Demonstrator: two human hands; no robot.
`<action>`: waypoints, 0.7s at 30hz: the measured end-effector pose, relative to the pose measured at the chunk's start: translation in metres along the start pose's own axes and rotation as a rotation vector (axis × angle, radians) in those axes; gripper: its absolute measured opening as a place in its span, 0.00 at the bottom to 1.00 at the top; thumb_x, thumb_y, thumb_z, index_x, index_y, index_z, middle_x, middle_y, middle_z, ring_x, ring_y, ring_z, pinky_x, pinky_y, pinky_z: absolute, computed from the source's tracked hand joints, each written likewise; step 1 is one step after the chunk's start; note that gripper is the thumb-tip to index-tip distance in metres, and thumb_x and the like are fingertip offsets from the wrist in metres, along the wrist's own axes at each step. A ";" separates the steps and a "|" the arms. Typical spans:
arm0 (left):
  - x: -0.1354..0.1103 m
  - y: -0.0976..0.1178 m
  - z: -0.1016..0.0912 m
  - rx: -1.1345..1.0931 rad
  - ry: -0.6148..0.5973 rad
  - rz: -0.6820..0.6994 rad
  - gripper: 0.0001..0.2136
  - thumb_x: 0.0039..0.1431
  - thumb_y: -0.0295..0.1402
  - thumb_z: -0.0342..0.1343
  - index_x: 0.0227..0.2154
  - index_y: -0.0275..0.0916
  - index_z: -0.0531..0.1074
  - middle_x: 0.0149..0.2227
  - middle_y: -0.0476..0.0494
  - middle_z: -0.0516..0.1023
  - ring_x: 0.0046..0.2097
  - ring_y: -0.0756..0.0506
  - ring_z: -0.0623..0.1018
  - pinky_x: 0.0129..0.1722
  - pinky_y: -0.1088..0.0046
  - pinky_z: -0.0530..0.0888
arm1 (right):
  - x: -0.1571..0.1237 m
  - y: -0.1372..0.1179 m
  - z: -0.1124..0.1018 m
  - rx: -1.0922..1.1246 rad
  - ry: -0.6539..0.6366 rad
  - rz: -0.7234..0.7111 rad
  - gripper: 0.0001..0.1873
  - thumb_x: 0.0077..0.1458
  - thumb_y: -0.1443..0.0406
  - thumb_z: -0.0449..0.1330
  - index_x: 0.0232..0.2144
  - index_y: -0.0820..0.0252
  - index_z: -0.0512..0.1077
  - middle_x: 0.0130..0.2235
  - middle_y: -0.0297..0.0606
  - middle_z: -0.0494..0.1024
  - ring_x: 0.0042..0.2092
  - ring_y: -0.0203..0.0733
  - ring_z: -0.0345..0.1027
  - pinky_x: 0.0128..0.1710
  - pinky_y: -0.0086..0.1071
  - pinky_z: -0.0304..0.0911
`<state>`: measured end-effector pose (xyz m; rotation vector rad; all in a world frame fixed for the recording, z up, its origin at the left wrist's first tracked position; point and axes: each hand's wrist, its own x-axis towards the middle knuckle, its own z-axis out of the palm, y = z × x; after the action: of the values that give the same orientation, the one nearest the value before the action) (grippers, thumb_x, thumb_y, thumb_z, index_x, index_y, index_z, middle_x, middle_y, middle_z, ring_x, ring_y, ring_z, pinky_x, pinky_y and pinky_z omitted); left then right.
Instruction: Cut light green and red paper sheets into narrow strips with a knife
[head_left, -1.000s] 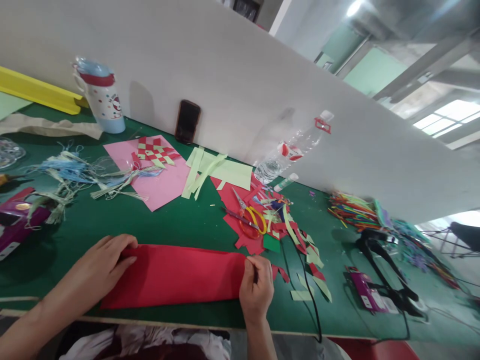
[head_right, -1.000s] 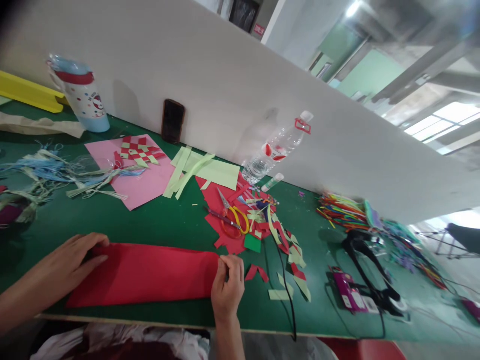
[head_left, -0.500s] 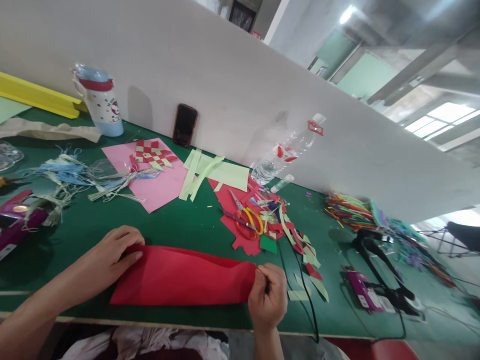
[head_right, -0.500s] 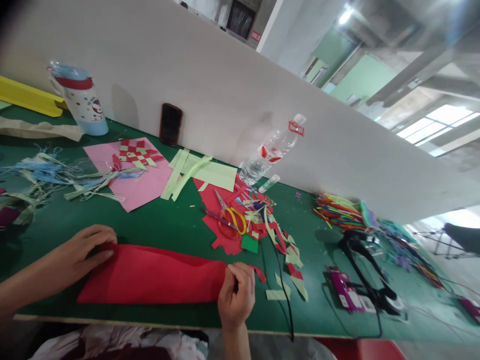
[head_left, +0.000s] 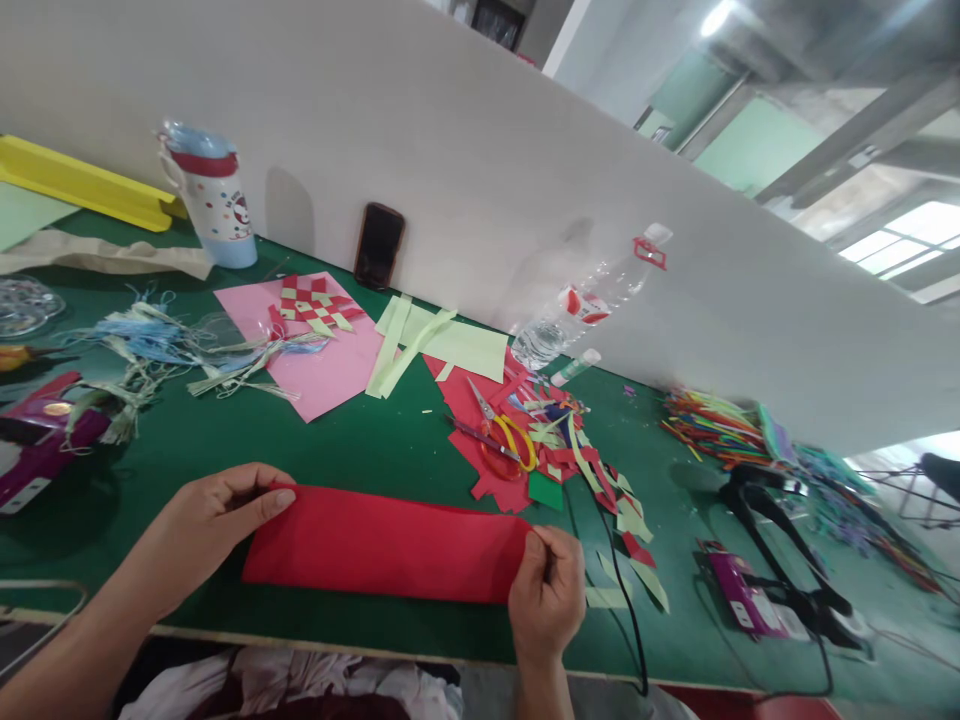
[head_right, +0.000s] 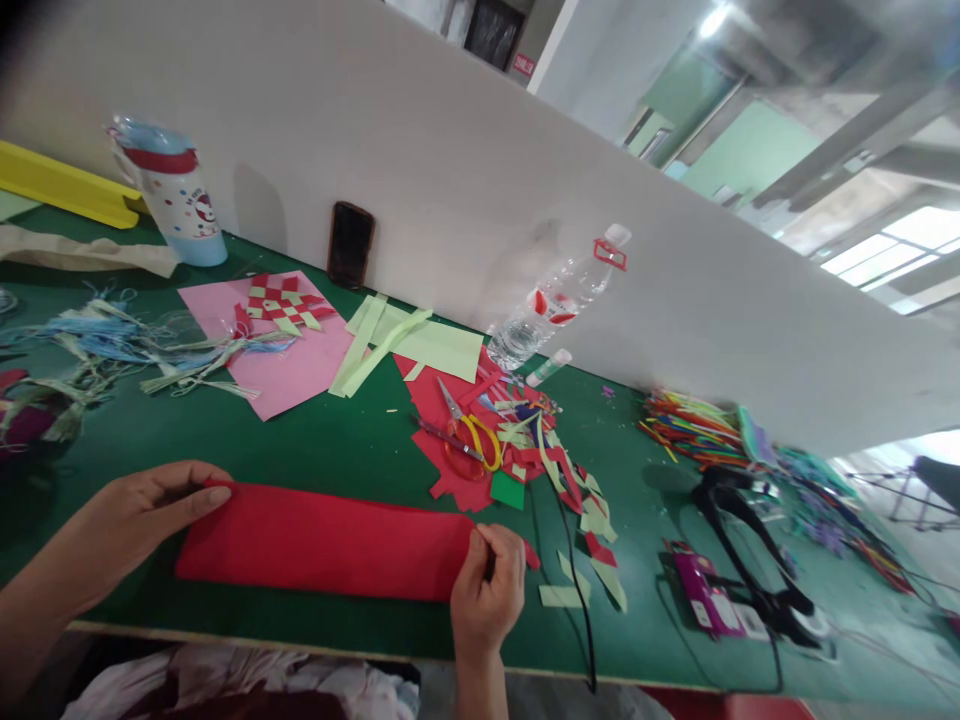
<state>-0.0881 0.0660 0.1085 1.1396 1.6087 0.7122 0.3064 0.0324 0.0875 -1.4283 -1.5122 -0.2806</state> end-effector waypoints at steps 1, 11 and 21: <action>0.000 -0.001 0.000 -0.012 0.004 -0.011 0.32 0.45 0.71 0.62 0.36 0.47 0.82 0.34 0.48 0.86 0.37 0.41 0.81 0.36 0.69 0.77 | 0.000 0.000 0.000 0.001 -0.004 0.006 0.11 0.77 0.58 0.58 0.41 0.57 0.75 0.36 0.40 0.78 0.38 0.44 0.74 0.39 0.35 0.70; 0.001 -0.010 0.000 -0.093 0.012 -0.090 0.31 0.42 0.69 0.66 0.38 0.48 0.85 0.38 0.48 0.89 0.40 0.40 0.84 0.37 0.70 0.79 | 0.000 0.000 0.002 0.013 -0.053 0.054 0.12 0.76 0.57 0.58 0.41 0.57 0.75 0.36 0.39 0.78 0.37 0.43 0.75 0.39 0.34 0.71; -0.004 0.000 0.002 -0.156 0.051 -0.107 0.32 0.36 0.70 0.68 0.32 0.47 0.85 0.34 0.47 0.88 0.36 0.40 0.83 0.35 0.68 0.79 | 0.001 -0.003 0.004 0.005 -0.082 0.084 0.15 0.76 0.55 0.58 0.41 0.57 0.76 0.35 0.39 0.80 0.37 0.44 0.76 0.39 0.35 0.71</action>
<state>-0.0859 0.0622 0.1092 0.9230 1.6135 0.7875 0.3025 0.0354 0.0878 -1.5108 -1.5136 -0.1687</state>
